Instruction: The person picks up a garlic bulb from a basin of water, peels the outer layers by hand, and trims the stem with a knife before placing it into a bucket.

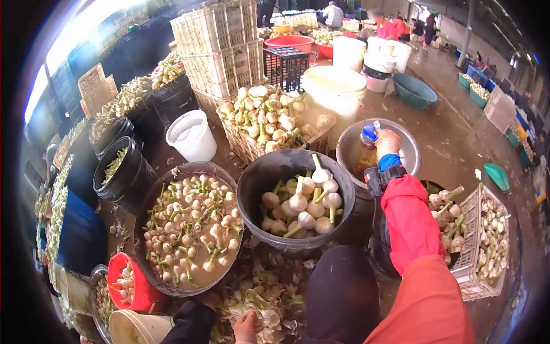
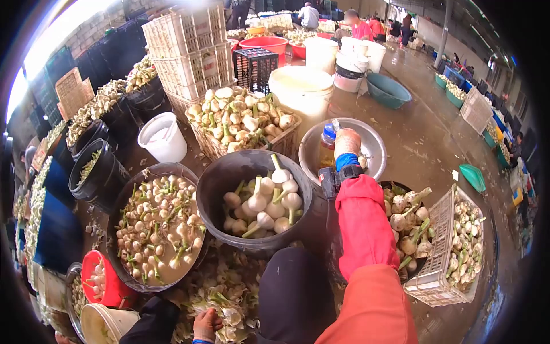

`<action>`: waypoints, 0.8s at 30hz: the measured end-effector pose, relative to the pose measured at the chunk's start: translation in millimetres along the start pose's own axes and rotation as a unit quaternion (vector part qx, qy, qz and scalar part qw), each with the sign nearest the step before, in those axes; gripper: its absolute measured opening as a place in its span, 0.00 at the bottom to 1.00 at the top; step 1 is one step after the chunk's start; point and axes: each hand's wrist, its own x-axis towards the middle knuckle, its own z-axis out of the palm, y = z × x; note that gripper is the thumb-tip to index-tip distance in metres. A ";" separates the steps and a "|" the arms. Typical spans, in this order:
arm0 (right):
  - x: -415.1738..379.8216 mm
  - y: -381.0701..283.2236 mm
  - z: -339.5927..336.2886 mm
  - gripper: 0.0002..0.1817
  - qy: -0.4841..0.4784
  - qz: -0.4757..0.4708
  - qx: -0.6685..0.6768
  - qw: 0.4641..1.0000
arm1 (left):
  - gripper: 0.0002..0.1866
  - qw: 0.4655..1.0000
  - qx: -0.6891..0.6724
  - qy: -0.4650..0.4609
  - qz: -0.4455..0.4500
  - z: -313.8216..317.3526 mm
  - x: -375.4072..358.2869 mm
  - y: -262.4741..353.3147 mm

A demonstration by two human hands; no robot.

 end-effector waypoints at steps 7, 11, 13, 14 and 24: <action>-11.7 -7.4 0.5 0.15 0.063 0.128 0.223 0.964 | 0.10 0.999 -0.031 -0.013 -0.021 -4.7 9.6 -11.3; 5.5 25.4 24.9 0.17 0.071 -0.090 -0.004 0.993 | 0.14 0.999 -0.016 -0.026 -0.009 -4.7 13.5 -17.3; -7.9 23.0 11.1 0.15 0.108 -0.037 0.060 0.992 | 0.17 1.000 -0.001 -0.021 0.017 -3.4 7.8 -17.1; -10.5 23.9 8.4 0.15 0.131 -0.031 0.120 0.984 | 0.18 0.999 0.001 -0.030 0.022 -4.8 6.9 -17.6; -122.9 -86.6 -123.8 0.19 -0.045 -0.075 0.576 0.813 | 0.18 0.998 -0.036 -0.055 0.005 2.7 7.3 -9.3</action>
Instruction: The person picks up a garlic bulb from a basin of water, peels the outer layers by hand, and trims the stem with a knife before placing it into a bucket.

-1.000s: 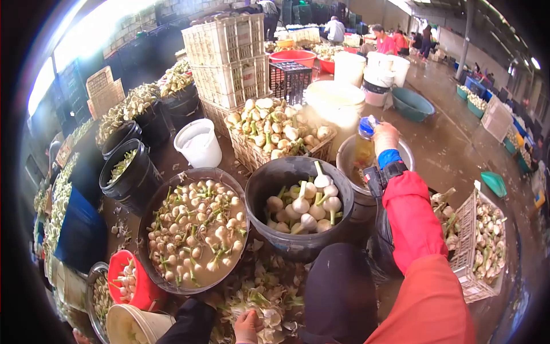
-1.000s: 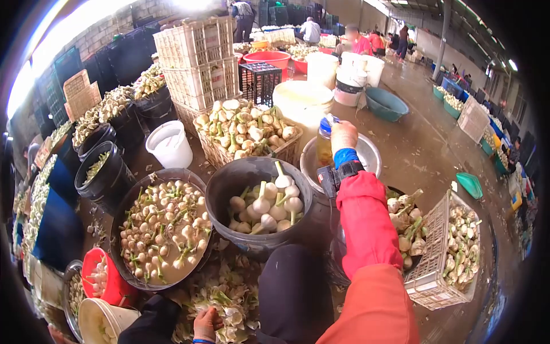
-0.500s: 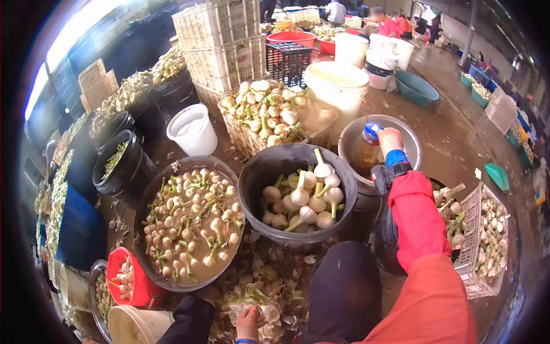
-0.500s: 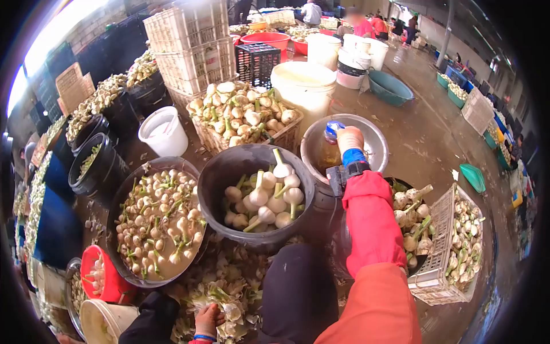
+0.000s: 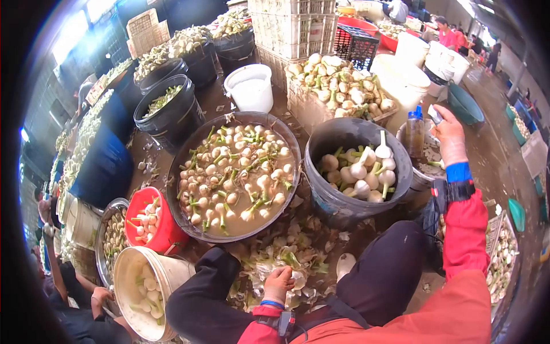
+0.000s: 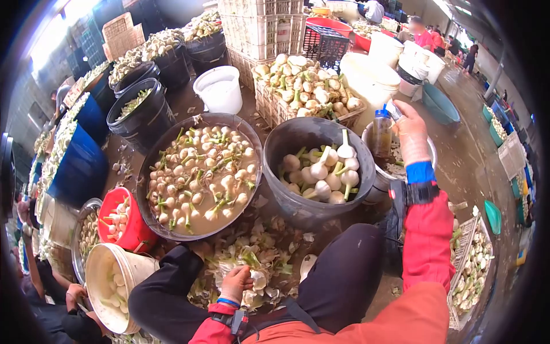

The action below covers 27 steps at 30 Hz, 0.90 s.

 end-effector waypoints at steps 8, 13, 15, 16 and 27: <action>-224.6 -57.3 120.7 0.13 -0.226 0.149 0.244 0.931 | 0.12 0.976 -0.110 0.067 0.176 6.5 68.4 87.9; -301.5 28.4 194.5 0.11 -0.366 0.260 0.109 0.887 | 0.26 0.867 0.353 0.198 0.290 15.6 187.4 140.6; -325.8 69.4 201.7 0.16 -0.399 0.192 0.124 0.888 | 0.28 0.811 0.513 0.221 0.176 36.6 205.8 168.9; -324.5 68.5 201.1 0.17 -0.418 0.196 0.146 0.875 | 0.29 0.790 0.568 0.213 0.085 50.5 198.8 185.7; -311.1 67.4 198.6 0.25 -0.317 0.176 0.055 0.930 | 0.17 0.910 0.307 0.042 0.275 -6.2 154.2 175.7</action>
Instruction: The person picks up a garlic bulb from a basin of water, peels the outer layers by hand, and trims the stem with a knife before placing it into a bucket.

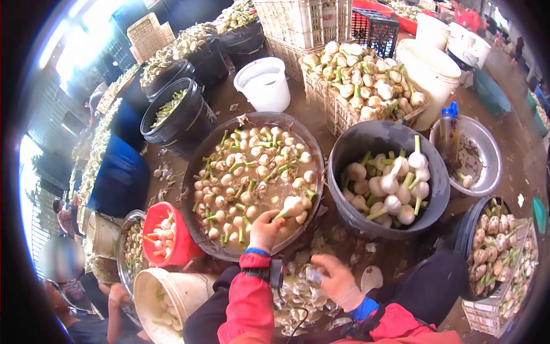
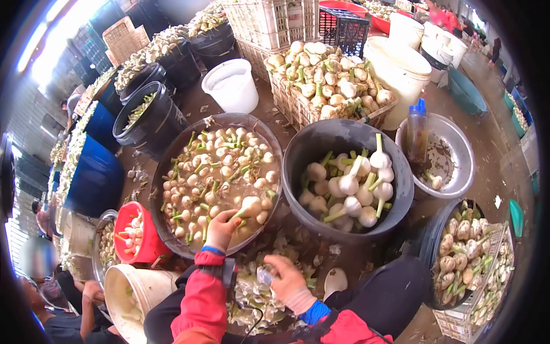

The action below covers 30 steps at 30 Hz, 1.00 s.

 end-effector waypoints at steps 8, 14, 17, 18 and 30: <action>-18.5 -19.0 12.4 0.29 -0.077 0.027 0.241 0.967 | 0.24 0.918 -0.395 -0.039 -0.007 -6.8 -179.9 59.9; -41.2 21.9 49.9 0.21 -0.100 0.156 0.520 0.834 | 0.42 0.991 -0.121 0.040 0.048 19.6 -225.2 21.0; -40.9 12.6 40.7 0.19 -0.142 0.109 0.210 0.961 | 0.41 0.988 0.028 0.113 0.103 14.8 -228.9 2.5; -42.4 9.5 43.0 0.19 -0.112 0.060 0.176 0.976 | 0.41 0.985 0.076 0.118 0.104 14.1 -231.2 5.9; -33.6 20.3 35.7 0.22 -0.090 -0.050 0.056 0.993 | 0.39 0.963 0.216 0.127 0.094 25.4 -235.9 24.0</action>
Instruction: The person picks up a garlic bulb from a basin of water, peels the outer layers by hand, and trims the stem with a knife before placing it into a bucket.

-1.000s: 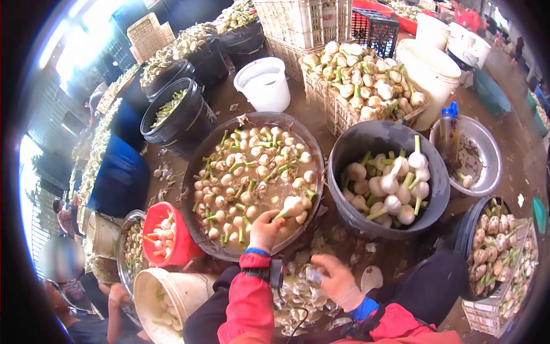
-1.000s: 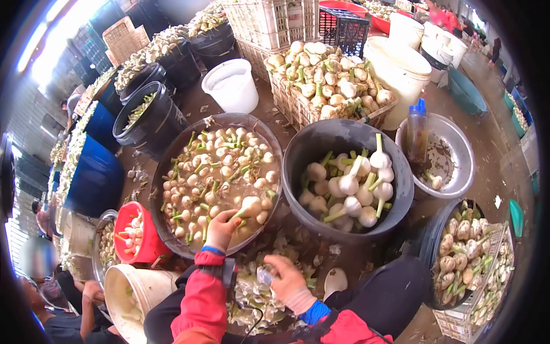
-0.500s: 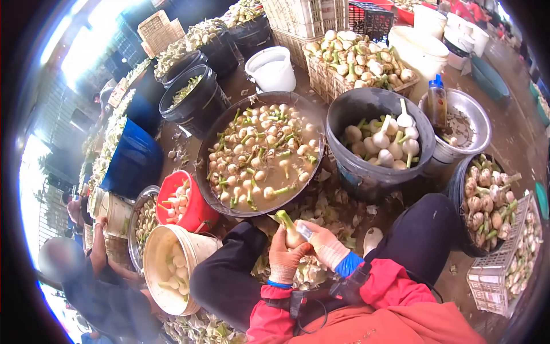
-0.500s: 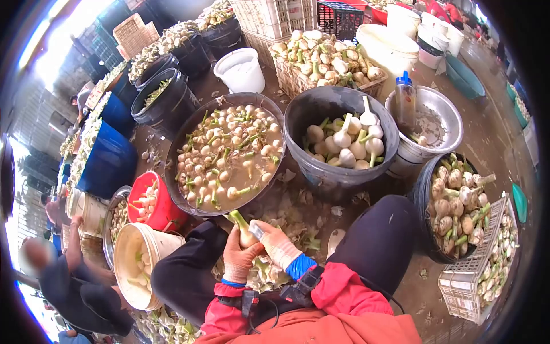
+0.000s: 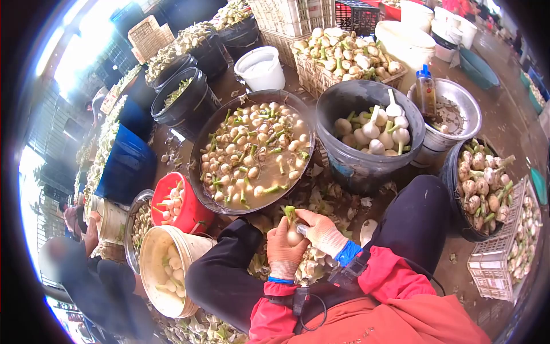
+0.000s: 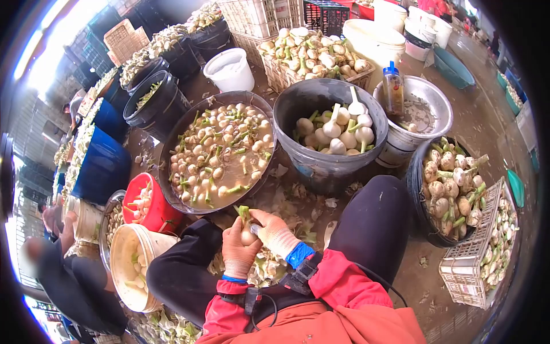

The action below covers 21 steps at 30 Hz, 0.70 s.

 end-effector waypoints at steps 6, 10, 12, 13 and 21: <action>-2.4 -1.9 2.2 0.20 0.059 0.086 -0.082 0.991 | 0.40 0.993 0.106 -0.043 -0.003 3.0 2.1 15.2; 0.5 -8.6 -6.7 0.18 0.030 -0.003 -0.074 0.997 | 0.37 0.866 -0.476 -0.083 -0.125 4.1 -3.6 -0.1; -0.3 -23.0 -12.8 0.16 0.002 0.000 -0.010 1.000 | 0.33 0.666 -0.709 -0.132 -0.188 -6.5 0.0 -4.4; -1.0 -27.9 -15.1 0.15 -0.025 0.003 0.053 0.998 | 0.32 0.569 -0.776 -0.161 -0.217 -12.2 0.8 -4.6; -9.1 -23.3 -13.5 0.23 -0.108 0.172 0.347 0.916 | 0.40 0.598 -0.698 -0.192 -0.344 -9.1 7.1 -3.1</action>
